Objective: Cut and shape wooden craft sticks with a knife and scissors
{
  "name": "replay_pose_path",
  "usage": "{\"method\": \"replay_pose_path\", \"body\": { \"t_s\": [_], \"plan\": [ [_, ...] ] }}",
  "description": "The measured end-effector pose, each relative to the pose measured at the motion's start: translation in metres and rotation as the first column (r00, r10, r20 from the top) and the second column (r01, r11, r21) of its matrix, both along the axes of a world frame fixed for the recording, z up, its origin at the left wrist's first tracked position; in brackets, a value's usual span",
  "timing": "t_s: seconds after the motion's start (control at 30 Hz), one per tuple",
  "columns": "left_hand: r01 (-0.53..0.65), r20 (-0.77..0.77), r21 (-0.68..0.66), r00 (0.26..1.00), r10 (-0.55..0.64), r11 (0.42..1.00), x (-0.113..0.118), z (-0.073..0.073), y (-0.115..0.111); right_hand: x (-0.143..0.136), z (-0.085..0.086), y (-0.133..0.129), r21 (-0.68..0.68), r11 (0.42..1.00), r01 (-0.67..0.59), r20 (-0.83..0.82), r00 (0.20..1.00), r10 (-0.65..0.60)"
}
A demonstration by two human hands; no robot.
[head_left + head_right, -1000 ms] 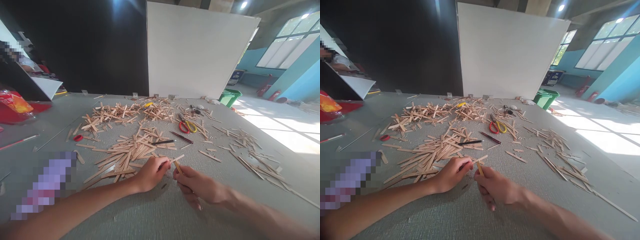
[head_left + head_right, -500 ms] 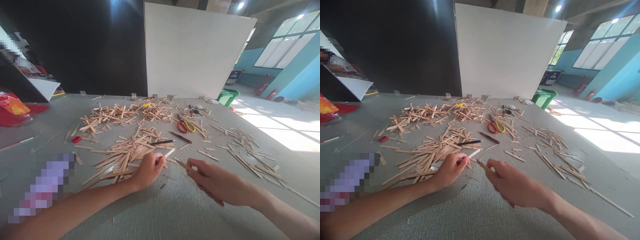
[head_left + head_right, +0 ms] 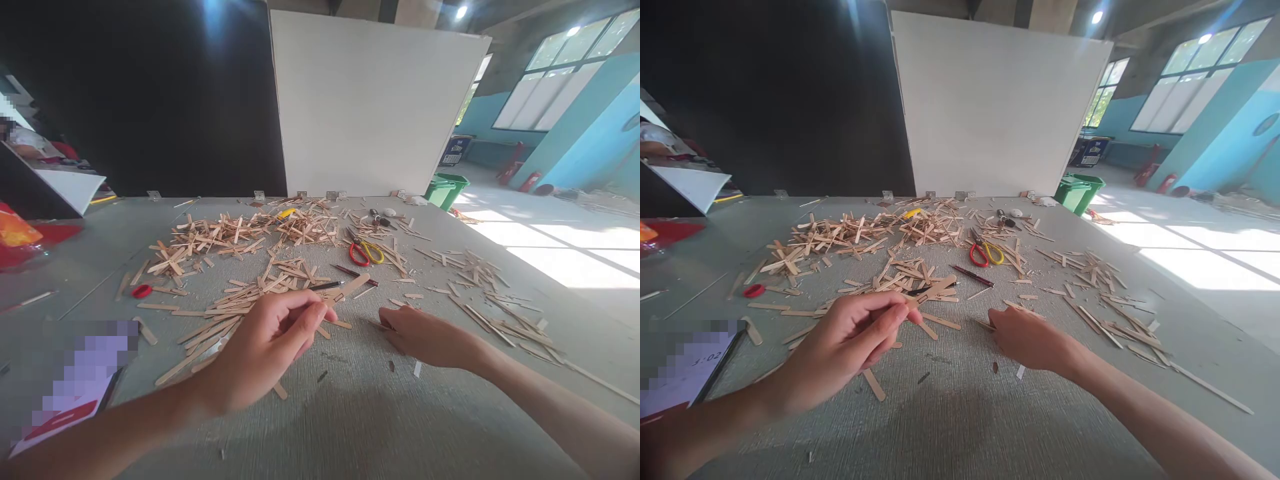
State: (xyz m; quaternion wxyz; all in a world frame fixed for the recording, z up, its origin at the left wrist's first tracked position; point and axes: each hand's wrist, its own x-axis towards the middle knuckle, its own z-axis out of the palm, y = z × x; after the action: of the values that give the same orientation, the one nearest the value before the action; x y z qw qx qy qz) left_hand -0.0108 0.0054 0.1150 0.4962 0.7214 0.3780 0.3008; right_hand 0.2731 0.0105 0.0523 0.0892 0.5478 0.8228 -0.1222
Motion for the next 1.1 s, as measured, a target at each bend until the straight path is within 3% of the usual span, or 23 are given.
{"method": "replay_pose_path", "body": {
  "t_s": [0.23,0.7,0.9,1.1],
  "plan": [
    [0.028,-0.013,-0.028,1.0,-0.028,0.999,-0.005,0.011,-0.009,-0.002,-0.001,0.0,0.026,1.0,-0.014,-0.027,1.0,0.015],
    [0.048,0.029,-0.06,0.999,-0.046,0.997,-0.009,0.012,-0.011,0.003,-0.007,0.002,-0.001,0.998,0.061,-0.102,0.993,-0.061],
    [0.003,-0.016,0.009,1.0,-0.003,1.0,-0.009,0.013,-0.009,0.0,0.018,0.002,0.115,0.974,0.197,-0.328,0.933,-0.15],
    [-0.001,-0.073,0.042,0.997,0.004,0.999,-0.01,0.017,-0.008,0.0,0.038,-0.005,0.152,0.971,0.185,-0.375,0.92,-0.116]
  ]
}}
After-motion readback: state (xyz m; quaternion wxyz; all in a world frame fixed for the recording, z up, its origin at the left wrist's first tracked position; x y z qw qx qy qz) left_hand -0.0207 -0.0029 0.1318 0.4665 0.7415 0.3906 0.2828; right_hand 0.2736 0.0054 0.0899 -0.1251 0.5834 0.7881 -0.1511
